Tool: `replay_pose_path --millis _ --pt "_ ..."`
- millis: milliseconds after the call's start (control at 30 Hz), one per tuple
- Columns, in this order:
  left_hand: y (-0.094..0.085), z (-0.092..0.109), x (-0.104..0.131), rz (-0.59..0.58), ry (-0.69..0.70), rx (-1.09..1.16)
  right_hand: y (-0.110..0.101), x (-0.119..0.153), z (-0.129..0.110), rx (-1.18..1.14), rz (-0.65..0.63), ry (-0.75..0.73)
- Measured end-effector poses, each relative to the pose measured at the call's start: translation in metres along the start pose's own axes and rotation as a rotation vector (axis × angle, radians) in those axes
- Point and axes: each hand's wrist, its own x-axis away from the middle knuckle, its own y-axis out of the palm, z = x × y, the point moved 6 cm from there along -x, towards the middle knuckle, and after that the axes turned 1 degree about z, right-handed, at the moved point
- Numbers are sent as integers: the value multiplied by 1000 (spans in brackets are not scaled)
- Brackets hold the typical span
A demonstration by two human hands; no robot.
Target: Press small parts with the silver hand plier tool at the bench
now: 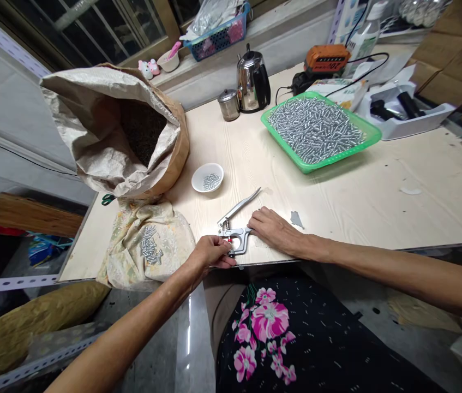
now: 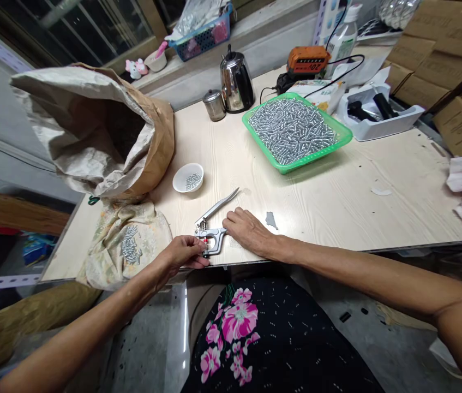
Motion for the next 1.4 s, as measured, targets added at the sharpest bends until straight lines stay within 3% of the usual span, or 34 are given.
replay_pose_path --millis 133,233,367,567,667,733,833,900,967,1100,1267,1400 --pt "1 0 2 7 -19 3 -11 -1 7 -113 -62 -14" --pt "1 -1 2 -2 -26 2 -20 -10 24 -65 -79 -18" --pt "2 -1 5 1 -40 -7 -18 -30 42 34 -263 -42" --pt "3 1 7 7 -63 -25 -26 -42 30 135 -349 -99" --pt "-1 -2 7 24 -41 -155 -29 -38 23 148 -365 -60" --pt "-10 5 8 160 128 -370 -31 -34 20 145 -368 -32" --pt "-11 29 19 423 607 -703 -34 -31 15 125 -332 -21" --pt "2 39 23 429 881 -838 -35 -29 11 110 -299 -34" --pt "18 45 18 336 1031 -925 -34 -28 12 94 -290 -45" --pt "33 54 3 213 1059 -1041 -32 -26 21 61 -325 -44" --pt "39 64 -2 235 1050 -1137 -38 -20 28 121 -379 16" --pt "50 71 -2 151 1109 -1167 -40 -13 20 88 -358 60"
